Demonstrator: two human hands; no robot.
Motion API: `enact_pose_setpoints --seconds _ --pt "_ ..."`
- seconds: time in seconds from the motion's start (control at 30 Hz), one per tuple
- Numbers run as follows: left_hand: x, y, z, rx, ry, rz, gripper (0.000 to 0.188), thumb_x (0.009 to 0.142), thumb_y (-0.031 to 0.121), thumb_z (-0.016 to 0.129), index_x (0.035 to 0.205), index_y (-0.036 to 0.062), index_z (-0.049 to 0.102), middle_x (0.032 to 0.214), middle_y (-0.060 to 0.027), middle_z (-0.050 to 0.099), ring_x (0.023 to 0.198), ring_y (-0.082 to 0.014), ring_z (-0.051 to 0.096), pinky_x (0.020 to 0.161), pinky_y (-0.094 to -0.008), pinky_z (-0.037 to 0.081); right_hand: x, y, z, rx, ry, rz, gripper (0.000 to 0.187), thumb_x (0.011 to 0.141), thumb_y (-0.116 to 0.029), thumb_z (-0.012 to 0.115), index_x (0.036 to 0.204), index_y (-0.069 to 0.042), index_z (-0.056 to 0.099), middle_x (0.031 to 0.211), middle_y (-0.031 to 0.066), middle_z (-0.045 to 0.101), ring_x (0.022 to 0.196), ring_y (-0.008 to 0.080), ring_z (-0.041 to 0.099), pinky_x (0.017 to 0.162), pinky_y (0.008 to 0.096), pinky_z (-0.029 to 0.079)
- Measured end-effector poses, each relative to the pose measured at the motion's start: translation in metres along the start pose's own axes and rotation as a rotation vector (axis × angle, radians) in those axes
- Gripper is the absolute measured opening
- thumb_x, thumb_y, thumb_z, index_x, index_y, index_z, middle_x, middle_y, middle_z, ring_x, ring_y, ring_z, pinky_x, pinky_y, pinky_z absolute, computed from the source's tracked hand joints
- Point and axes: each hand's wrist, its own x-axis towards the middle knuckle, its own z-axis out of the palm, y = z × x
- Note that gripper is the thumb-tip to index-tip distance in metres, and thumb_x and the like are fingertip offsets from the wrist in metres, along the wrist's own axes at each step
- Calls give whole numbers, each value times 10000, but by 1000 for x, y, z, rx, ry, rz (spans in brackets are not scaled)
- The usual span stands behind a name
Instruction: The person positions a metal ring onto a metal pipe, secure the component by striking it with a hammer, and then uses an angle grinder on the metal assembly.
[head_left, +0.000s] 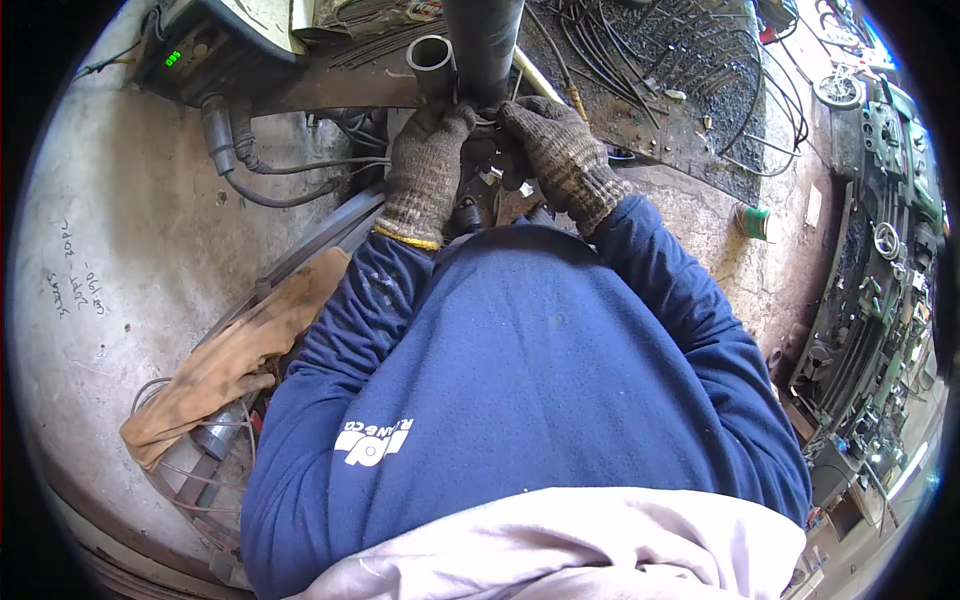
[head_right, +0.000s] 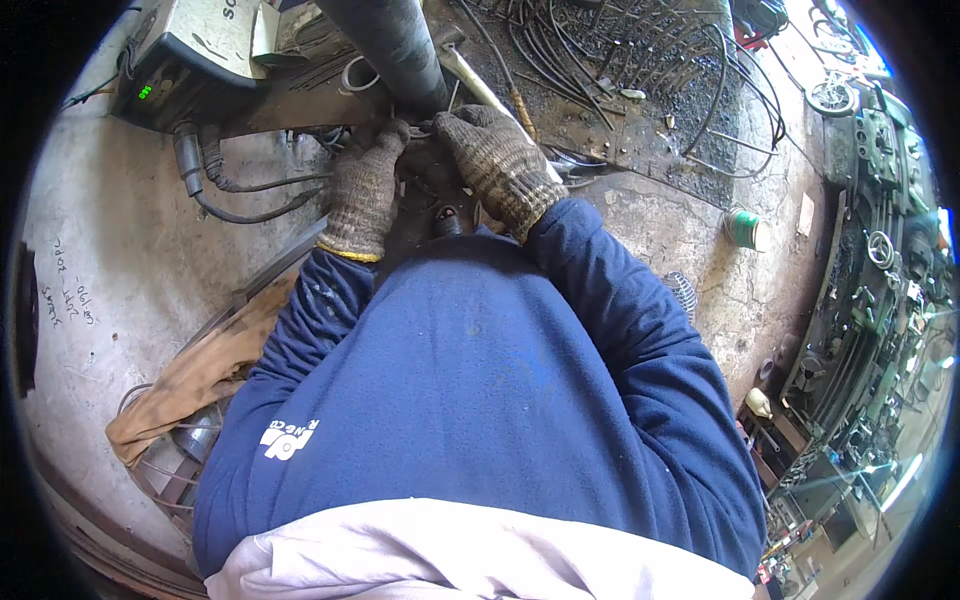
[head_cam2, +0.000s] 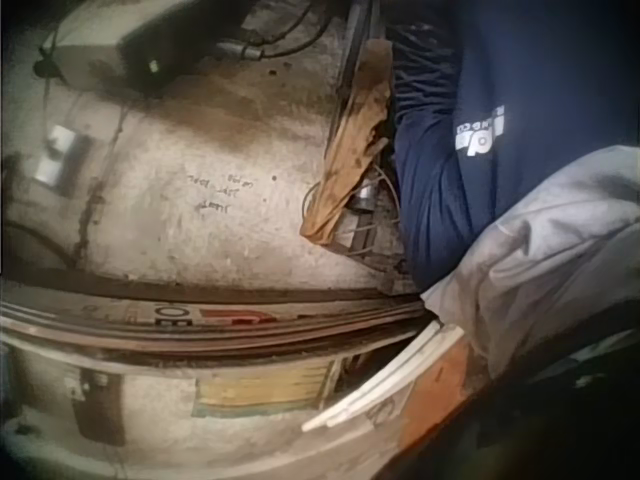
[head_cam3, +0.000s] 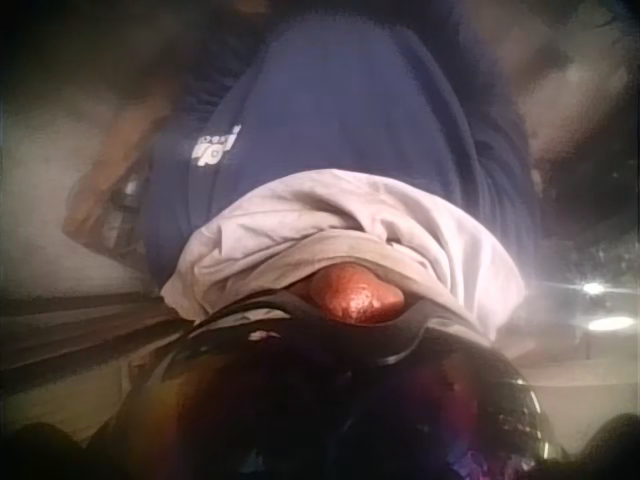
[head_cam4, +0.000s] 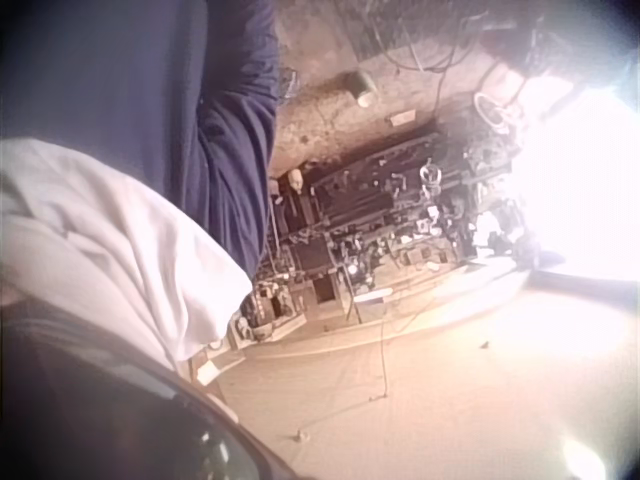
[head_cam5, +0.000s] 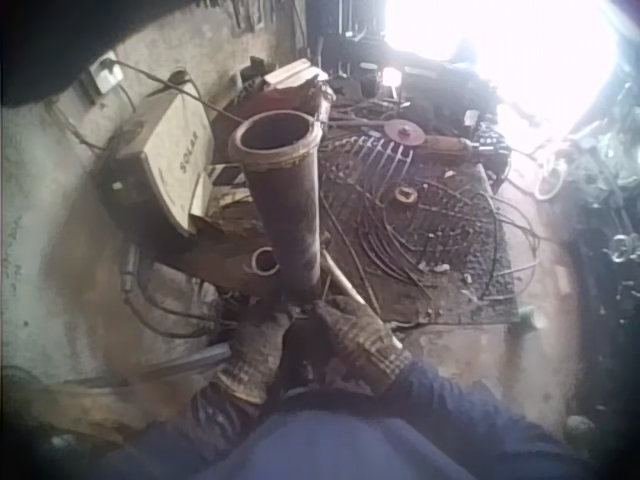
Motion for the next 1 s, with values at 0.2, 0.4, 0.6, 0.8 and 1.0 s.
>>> enact_pose_setpoints --seconds 0.2,0.4,0.6,0.8,1.0 --pt "10 -26 2 -202 54 152 292 971 68 664 1259 23 636 1047 -69 708 825 -143 706 688 -274 600 0 -19 5 98 22 163 315 1022 -321 621 1035 -7 650 835 84 687 644 170 682 546 309 581" --pt "7 -18 -1 -151 35 133 260 993 102 646 1243 31 643 1032 -57 713 813 -131 705 707 -273 608 -11 -52 13 370 51 343 324 1023 -326 631 1071 -6 651 849 89 692 634 178 679 490 322 566" --pt "13 -29 -4 -179 -1 54 246 1000 135 649 1223 32 670 999 -61 729 836 -119 680 719 -283 576 -3 -24 10 261 27 231 343 1023 -329 634 1118 0 649 873 99 702 656 190 696 502 320 573" --pt "39 -61 -2 -225 47 202 262 977 95 673 1221 1 649 1035 -55 716 766 -127 704 713 -279 585 -1 -44 10 167 28 377 443 1047 -380 539 1227 8 652 1024 118 722 913 180 683 822 336 539" --pt "23 -31 10 -262 81 162 266 981 87 670 1228 -11 653 1030 -74 719 798 -138 709 722 -282 614 4 -17 4 22 48 255 422 1054 -382 529 1229 -19 656 1016 99 719 916 176 684 819 332 540"
